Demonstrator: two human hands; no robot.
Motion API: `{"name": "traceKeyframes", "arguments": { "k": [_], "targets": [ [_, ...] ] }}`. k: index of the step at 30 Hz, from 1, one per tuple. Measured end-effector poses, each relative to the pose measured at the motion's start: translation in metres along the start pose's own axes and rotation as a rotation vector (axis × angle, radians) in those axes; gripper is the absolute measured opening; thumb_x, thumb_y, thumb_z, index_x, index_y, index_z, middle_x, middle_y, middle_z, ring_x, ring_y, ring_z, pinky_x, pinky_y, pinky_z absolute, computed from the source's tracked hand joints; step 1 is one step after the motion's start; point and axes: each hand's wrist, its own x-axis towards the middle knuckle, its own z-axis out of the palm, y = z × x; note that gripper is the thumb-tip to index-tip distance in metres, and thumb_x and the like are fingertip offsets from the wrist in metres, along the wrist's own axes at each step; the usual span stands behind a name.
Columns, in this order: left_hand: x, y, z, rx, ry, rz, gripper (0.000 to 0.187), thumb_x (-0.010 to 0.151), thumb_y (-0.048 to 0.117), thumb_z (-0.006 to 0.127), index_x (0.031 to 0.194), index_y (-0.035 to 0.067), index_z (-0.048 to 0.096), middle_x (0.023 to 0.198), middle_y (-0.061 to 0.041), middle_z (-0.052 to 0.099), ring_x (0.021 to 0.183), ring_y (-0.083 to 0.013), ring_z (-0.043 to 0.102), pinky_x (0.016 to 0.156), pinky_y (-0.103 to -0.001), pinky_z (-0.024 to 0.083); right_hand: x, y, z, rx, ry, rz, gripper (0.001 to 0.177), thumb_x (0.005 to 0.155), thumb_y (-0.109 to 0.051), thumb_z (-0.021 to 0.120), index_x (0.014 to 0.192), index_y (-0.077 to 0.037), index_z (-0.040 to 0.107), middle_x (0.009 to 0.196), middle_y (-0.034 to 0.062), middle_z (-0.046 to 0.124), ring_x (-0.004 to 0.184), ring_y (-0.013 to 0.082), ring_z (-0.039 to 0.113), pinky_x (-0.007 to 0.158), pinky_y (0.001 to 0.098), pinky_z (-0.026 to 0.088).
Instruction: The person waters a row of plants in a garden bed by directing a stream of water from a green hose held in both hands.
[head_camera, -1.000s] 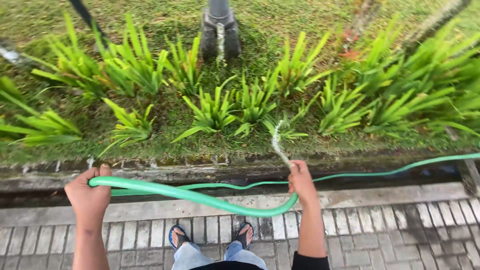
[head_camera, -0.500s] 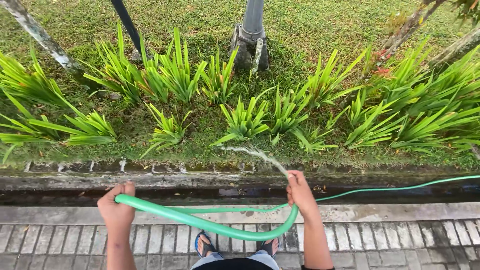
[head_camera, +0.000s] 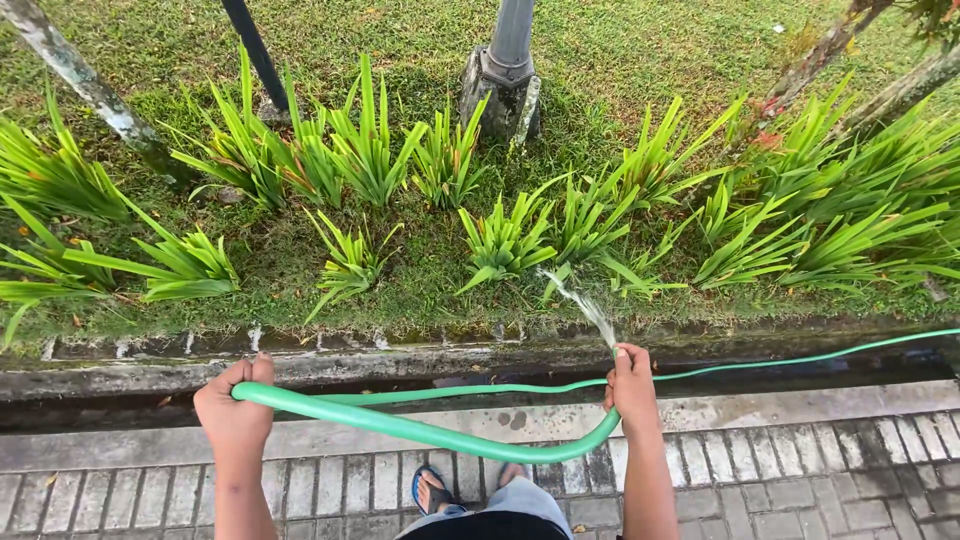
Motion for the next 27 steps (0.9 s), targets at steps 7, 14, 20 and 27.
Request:
{"name": "traceKeyframes", "arguments": {
  "k": [7,14,20,27],
  "targets": [
    [-0.005,0.010,-0.009,-0.077,0.057,-0.004,0.048,0.099,0.012,0.071,0.064,0.006,0.039,0.065,0.008,0.033,0.067,-0.0039,0.028,0.055,-0.026,0.025,0.004,-0.022,0.031,-0.034,-0.094,-0.013,0.027,0.106,-0.028,0.044,0.127,-0.012,0.048,0.066,0.0030,0.044,0.041,0.0139,0.038,0.039,0.0336,0.036],
    [-0.020,0.029,-0.049,0.066,0.129,-0.072,0.047,0.100,0.017,0.071,0.063,0.006,0.044,0.062,0.007,0.033,0.065,-0.0036,0.029,0.052,-0.028,0.024,0.013,-0.018,0.075,-0.062,-0.264,0.018,0.027,0.106,-0.031,0.045,0.127,-0.016,0.049,0.064,0.0027,0.044,0.042,0.0132,0.038,0.040,0.0329,0.035],
    [0.016,-0.021,-0.112,0.095,0.231,-0.044,0.052,0.102,0.019,0.073,0.063,0.003,0.042,0.062,0.006,0.032,0.065,-0.0040,0.028,0.053,-0.029,0.023,-0.012,-0.045,0.163,-0.108,-0.327,-0.001,0.027,0.105,-0.032,0.045,0.127,-0.017,0.049,0.064,0.0026,0.043,0.043,0.0137,0.038,0.040,0.0331,0.036],
    [0.111,-0.055,-0.226,0.181,0.195,0.009,0.040,0.103,0.016,0.069,0.065,0.006,0.061,0.056,0.001,0.053,0.054,-0.0055,0.045,0.051,-0.026,0.037,-0.065,-0.023,0.315,-0.131,-0.465,-0.076,0.026,0.107,-0.033,0.044,0.125,-0.014,0.048,0.063,0.0015,0.041,0.043,0.0131,0.039,0.039,0.0326,0.037]
  ]
}}
